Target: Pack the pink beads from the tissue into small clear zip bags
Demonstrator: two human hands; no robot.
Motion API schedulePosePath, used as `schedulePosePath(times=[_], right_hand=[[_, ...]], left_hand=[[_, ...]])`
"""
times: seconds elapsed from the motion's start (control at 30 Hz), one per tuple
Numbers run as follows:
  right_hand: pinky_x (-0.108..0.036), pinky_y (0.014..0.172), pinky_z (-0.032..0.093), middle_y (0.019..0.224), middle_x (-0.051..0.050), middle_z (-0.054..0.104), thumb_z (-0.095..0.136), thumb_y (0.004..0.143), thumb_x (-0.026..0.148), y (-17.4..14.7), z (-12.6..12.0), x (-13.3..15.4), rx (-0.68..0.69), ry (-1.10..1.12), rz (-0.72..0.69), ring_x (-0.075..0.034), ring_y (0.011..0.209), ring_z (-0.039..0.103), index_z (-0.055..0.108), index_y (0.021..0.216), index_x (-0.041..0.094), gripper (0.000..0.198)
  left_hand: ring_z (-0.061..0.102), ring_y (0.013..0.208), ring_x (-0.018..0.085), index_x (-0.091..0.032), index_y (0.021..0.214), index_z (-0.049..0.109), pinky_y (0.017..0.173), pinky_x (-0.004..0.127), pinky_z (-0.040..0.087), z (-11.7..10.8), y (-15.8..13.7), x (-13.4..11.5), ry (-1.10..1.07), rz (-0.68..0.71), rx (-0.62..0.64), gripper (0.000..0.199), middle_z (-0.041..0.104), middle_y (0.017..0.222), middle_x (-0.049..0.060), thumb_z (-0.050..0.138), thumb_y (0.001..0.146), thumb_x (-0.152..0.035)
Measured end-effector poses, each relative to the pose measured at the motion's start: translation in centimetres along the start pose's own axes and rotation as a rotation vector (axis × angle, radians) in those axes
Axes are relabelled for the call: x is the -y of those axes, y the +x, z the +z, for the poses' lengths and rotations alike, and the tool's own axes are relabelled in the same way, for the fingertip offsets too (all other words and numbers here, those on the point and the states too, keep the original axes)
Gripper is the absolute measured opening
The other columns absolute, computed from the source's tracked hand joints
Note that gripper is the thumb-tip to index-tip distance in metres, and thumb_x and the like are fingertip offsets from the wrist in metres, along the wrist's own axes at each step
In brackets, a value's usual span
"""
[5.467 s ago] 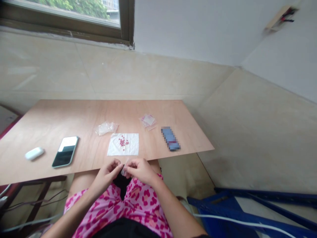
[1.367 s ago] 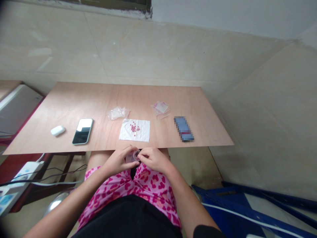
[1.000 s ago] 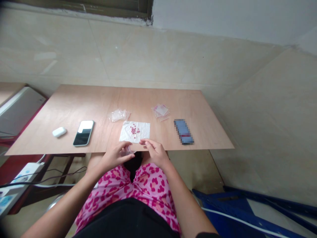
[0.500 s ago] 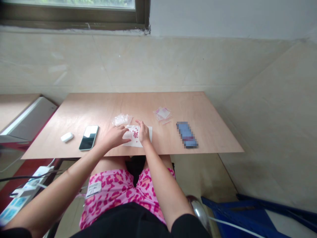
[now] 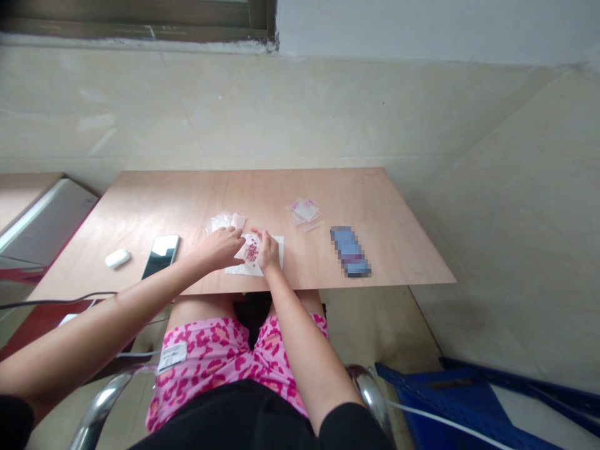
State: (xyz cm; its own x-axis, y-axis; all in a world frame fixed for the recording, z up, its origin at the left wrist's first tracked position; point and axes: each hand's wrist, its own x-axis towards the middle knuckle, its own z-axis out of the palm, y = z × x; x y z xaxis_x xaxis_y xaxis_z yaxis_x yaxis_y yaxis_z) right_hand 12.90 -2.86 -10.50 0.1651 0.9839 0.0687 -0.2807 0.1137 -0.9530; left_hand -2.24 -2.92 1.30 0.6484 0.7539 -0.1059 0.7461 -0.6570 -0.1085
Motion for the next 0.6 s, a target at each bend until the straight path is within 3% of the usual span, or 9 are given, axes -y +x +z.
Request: schedulePosePath(times=[0.1, 0.23, 0.43, 0.6], right_hand=[[-0.043, 0.112, 0.05, 0.123, -0.013, 0.077, 0.038, 0.104, 0.063, 0.1, -0.1, -0.1, 0.006, -0.022, -0.01, -0.028, 0.123, 0.07, 0.079, 0.111, 0.017, 0.063], [-0.045, 0.111, 0.05, 0.122, -0.012, 0.078, 0.037, 0.105, 0.063, 0.1, -0.1, -0.2, -0.004, -0.048, -0.018, -0.028, 0.12, 0.07, 0.08, 0.111, 0.017, 0.063], [-0.043, 0.11, 0.05, 0.121, -0.012, 0.078, 0.037, 0.105, 0.063, 0.2, -0.1, -0.2, -0.014, -0.068, -0.023, -0.028, 0.12, 0.07, 0.08, 0.109, 0.018, 0.063], [-0.044, 0.111, 0.05, 0.12, -0.012, 0.078, 0.038, 0.103, 0.067, 0.2, -0.1, -0.3, -0.007, -0.061, -0.018, -0.028, 0.12, 0.071, 0.081, 0.108, 0.019, 0.064]], left_hand=[[0.068, 0.11, 0.038, -0.013, 0.109, 0.078, 0.09, 0.045, 0.048, -0.2, 0.2, 0.1, 0.024, 0.022, 0.007, 0.04, 0.058, 0.148, 0.025, 0.087, 0.082, -0.041], [0.069, 0.105, 0.036, -0.013, 0.106, 0.078, 0.089, 0.044, 0.047, -0.4, 0.0, 0.3, 0.028, 0.038, 0.01, 0.032, 0.069, 0.126, 0.022, 0.081, 0.088, -0.039], [0.068, 0.104, 0.035, -0.014, 0.108, 0.076, 0.09, 0.044, 0.046, 0.0, -0.4, 0.7, 0.026, 0.042, -0.006, 0.036, 0.071, 0.109, 0.017, 0.078, 0.09, -0.044], [0.069, 0.099, 0.032, -0.018, 0.118, 0.072, 0.088, 0.042, 0.049, 0.1, -0.7, 1.9, -0.175, -0.031, -0.087, 0.046, 0.073, 0.109, 0.013, 0.075, 0.089, -0.054]])
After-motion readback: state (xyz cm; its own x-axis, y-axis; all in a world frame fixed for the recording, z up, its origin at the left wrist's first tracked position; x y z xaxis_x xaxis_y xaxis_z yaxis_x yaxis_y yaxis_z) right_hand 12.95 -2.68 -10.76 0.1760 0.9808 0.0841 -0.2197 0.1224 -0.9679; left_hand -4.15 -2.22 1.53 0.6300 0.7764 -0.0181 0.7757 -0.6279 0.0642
